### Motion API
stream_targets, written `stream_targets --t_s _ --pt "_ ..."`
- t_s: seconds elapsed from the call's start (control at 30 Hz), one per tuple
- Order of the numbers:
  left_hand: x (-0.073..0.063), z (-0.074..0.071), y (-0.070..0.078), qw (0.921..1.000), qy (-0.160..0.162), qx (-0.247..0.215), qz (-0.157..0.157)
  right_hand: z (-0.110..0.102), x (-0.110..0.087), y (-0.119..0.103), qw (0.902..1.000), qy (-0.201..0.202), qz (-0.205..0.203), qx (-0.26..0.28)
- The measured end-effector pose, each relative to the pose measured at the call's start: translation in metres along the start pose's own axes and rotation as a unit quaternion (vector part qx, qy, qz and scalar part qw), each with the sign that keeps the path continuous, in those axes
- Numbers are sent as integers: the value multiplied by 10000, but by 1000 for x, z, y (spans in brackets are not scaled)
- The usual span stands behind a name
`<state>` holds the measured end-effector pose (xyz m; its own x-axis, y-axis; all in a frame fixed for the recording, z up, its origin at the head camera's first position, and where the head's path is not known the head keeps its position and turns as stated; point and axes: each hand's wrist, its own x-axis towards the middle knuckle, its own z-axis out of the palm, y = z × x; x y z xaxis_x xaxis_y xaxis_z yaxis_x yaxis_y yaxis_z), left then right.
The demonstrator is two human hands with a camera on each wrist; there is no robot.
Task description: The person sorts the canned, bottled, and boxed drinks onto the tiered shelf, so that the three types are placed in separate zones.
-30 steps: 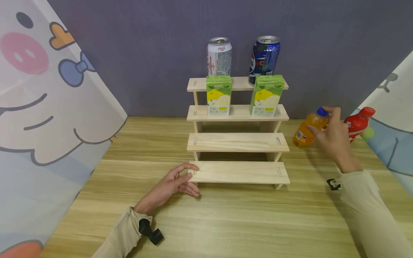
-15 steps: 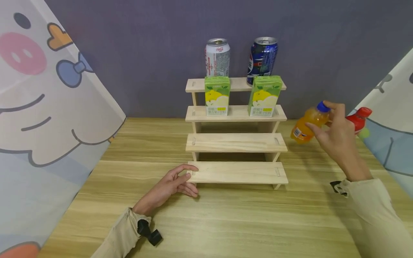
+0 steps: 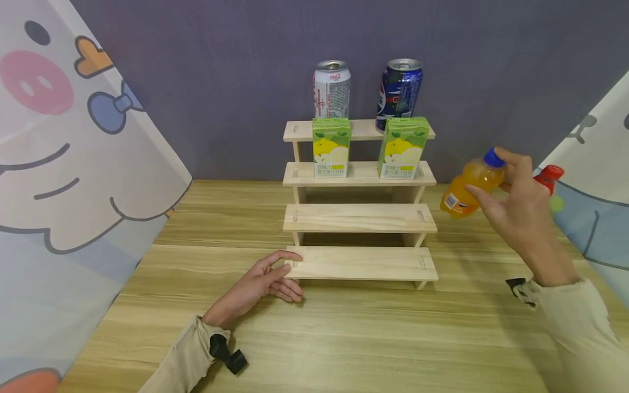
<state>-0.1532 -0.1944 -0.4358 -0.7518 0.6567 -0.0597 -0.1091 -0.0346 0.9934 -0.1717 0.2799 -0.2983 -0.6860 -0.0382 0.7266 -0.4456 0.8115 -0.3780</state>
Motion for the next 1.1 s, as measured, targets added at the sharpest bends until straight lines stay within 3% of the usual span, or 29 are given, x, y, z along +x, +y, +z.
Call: stream_targets --t_s 0.33,0.77,1.1 --pt "-1 0 0 10000 20 4 9 -4 5 -22 9989 329 -337 19" --pt "-1 0 -1 10000 36 -20 18 -10 9 -55 9973 286 -683 4" --pt "0 -1 -1 10000 32 -10 55 2 13 -80 9943 232 -1009 265"
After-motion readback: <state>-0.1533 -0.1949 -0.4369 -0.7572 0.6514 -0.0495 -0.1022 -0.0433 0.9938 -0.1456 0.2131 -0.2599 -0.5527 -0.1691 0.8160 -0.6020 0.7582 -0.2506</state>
